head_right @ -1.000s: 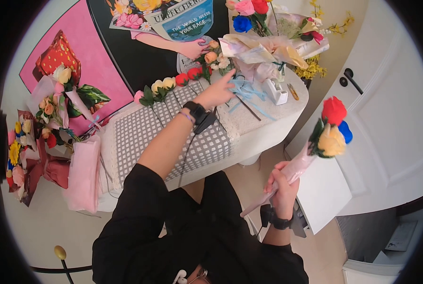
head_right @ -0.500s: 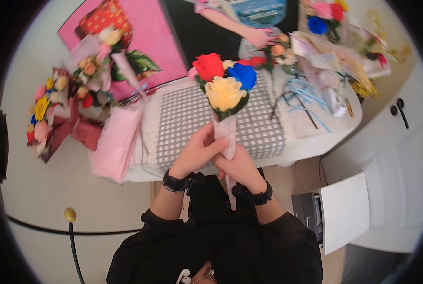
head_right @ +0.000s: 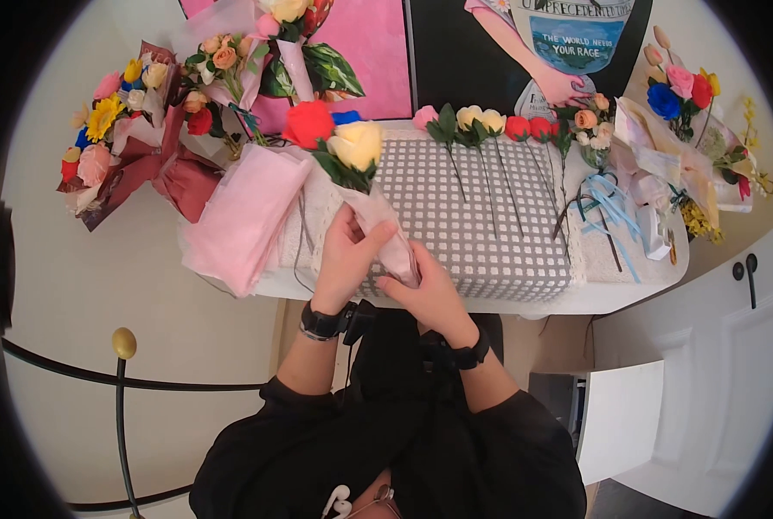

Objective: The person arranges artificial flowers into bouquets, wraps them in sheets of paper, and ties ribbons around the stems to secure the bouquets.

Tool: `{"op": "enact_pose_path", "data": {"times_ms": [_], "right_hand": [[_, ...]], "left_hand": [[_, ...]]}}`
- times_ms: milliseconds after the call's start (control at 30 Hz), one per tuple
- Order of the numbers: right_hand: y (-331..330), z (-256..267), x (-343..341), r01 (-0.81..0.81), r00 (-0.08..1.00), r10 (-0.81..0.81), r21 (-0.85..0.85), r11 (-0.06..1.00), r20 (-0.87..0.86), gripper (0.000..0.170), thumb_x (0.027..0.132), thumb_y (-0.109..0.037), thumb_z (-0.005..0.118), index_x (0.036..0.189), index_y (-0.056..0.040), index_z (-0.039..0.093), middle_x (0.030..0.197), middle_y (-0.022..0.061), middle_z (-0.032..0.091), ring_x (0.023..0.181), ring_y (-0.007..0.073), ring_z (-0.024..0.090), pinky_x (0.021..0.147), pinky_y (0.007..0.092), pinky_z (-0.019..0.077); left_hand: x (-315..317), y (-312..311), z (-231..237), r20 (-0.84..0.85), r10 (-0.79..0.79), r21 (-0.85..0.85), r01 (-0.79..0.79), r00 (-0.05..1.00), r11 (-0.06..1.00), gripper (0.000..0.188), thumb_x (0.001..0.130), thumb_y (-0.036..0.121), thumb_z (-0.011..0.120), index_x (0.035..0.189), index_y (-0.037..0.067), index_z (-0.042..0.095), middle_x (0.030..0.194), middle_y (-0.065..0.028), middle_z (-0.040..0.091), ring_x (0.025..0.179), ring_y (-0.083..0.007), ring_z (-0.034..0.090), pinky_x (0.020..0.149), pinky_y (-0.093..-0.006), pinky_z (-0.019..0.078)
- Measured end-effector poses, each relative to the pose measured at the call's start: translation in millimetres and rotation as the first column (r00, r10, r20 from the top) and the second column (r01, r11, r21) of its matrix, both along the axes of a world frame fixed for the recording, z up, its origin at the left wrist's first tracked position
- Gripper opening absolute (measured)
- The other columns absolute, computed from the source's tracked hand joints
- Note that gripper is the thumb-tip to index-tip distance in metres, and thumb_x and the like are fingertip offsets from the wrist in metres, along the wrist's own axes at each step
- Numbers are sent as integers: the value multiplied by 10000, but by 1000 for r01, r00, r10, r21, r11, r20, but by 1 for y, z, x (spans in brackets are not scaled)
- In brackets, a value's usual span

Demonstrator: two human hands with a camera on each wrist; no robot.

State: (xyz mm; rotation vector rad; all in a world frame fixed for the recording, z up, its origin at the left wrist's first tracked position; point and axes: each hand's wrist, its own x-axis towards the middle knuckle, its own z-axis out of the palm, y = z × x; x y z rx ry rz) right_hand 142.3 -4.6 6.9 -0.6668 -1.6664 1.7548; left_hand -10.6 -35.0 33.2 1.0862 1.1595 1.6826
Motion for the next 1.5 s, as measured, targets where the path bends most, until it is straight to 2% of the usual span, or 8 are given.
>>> {"op": "enact_pose_path", "data": {"times_ms": [167, 333, 433, 567, 833, 1167, 1333, 1500], "right_hand": [[-6, -7, 9, 92, 943, -196, 356, 930, 268, 397, 870, -86, 663, 1224, 29, 527, 1007, 57, 674, 843, 180, 659, 787, 353, 525], [8, 2, 29, -168, 986, 163, -371, 913, -46, 206, 904, -75, 628, 1094, -16, 574, 622, -7, 537, 504, 99, 521, 471, 255, 416], [11, -8, 37, -327, 941, 240, -448, 832, -241, 177, 893, -61, 636, 1049, -24, 562, 579, -37, 425, 438, 79, 418, 411, 236, 323], [9, -16, 36, -392, 913, 279, -457, 799, -297, 161, 887, -72, 655, 1012, -20, 567, 612, -16, 486, 464, 95, 466, 428, 246, 373], [-3, -40, 23, 86, 993, -74, -128, 988, 97, 165, 935, -182, 641, 954, -31, 577, 693, -5, 561, 523, 81, 521, 467, 234, 419], [-3, -50, 31, -16, 998, 34, -324, 946, 48, 119, 928, -132, 632, 965, -83, 529, 641, -54, 473, 477, 34, 418, 416, 207, 286], [3, -47, 45, -445, 892, 325, -481, 756, -315, 153, 922, -89, 614, 1065, -43, 583, 600, -23, 495, 458, 53, 449, 411, 205, 309], [-13, -38, 30, -215, 973, 161, -396, 893, -167, 164, 911, -127, 639, 1013, -4, 603, 599, -23, 502, 420, 65, 439, 389, 229, 327]], "left_hand": [[15, 10, 0, -73, 168, 73, -163, 983, 984, 506, 877, 102, 720, 1276, -20, 434, 1096, -98, 626, 983, -141, 613, 779, -275, 526], [24, 8, 2, 333, -242, 50, 239, 911, 970, 428, 939, 46, 601, 1319, 7, 407, 1219, -173, 605, 1011, -221, 658, 839, -341, 557], [21, 5, 1, 223, -381, -47, 400, 897, 915, 456, 945, 40, 594, 1349, 2, 387, 1212, -171, 620, 1008, -224, 662, 824, -347, 569], [40, 8, -13, 266, -372, -14, 390, 889, 921, 483, 945, 50, 604, 1369, 2, 377, 1143, -140, 641, 990, -206, 661, 777, -322, 570], [52, 19, -13, -106, 106, 49, -101, 989, 994, 539, 875, 88, 722, 1277, -33, 384, 1112, -128, 607, 934, -167, 644, 795, -313, 550], [51, 11, -9, 97, -259, -155, 272, 961, 950, 565, 890, 53, 653, 1361, -18, 349, 974, -98, 626, 813, -177, 662, 658, -310, 553], [45, 1, 4, 198, -384, -86, 406, 902, 910, 491, 911, 49, 643, 1331, 5, 392, 1015, -94, 631, 874, -172, 662, 705, -309, 555], [33, 7, -8, -5, -258, -59, 257, 966, 964, 473, 899, 54, 670, 1299, 16, 420, 1049, -91, 624, 895, -162, 657, 748, -302, 556]]}}
